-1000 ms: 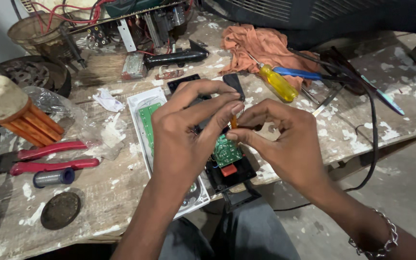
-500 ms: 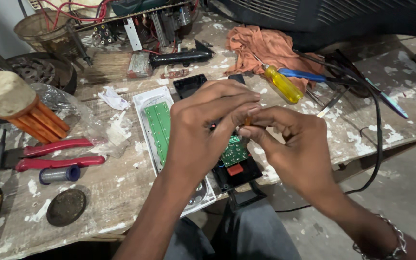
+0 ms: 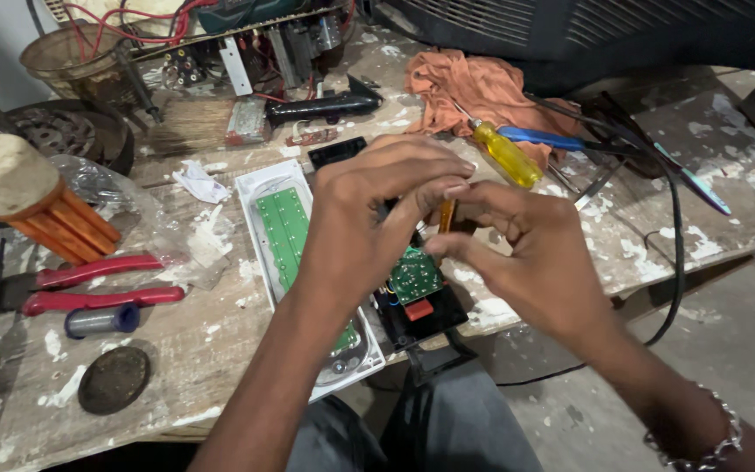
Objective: The person repairs an LED emergency light on a cluttered workbench. They use a soldering iron to work on the circuit board inside the black housing, unscrew and reposition the board with a screwdriver, handle the wiring, and finally press the green LED panel back into its white base.
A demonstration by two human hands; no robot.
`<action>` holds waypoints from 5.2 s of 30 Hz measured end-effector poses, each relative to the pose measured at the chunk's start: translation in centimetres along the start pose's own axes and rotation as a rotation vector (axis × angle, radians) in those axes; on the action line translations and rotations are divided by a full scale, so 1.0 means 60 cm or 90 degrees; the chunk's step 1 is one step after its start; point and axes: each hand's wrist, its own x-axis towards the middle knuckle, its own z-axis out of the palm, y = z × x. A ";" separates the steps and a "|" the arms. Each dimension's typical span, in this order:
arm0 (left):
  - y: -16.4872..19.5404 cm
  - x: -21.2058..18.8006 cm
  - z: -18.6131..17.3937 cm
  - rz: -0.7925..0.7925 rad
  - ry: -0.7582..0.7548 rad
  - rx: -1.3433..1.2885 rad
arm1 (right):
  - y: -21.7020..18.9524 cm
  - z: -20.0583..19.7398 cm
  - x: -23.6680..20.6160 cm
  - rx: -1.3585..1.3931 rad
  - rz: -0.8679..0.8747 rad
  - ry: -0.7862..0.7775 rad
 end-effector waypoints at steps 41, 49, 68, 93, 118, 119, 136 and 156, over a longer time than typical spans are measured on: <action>0.003 0.000 -0.011 0.007 -0.028 0.029 | -0.004 0.009 0.005 0.054 0.078 0.003; -0.002 0.008 0.005 0.006 -0.021 0.055 | -0.005 -0.023 0.024 0.049 0.102 -0.125; 0.006 0.004 0.013 0.032 -0.022 0.024 | 0.000 -0.029 0.013 0.067 0.075 -0.097; 0.001 -0.003 0.020 0.029 -0.022 0.055 | -0.001 -0.020 0.005 0.086 0.056 -0.045; 0.006 0.001 0.017 0.030 -0.018 0.054 | -0.009 0.002 -0.010 0.090 0.029 0.040; 0.006 -0.001 0.016 0.031 -0.021 0.051 | -0.009 0.001 -0.010 0.047 0.058 0.037; 0.000 -0.004 0.013 0.035 -0.014 0.037 | 0.003 -0.022 -0.002 0.021 0.080 -0.024; 0.000 -0.001 0.027 0.040 -0.014 0.067 | 0.003 -0.018 -0.009 0.052 0.009 -0.031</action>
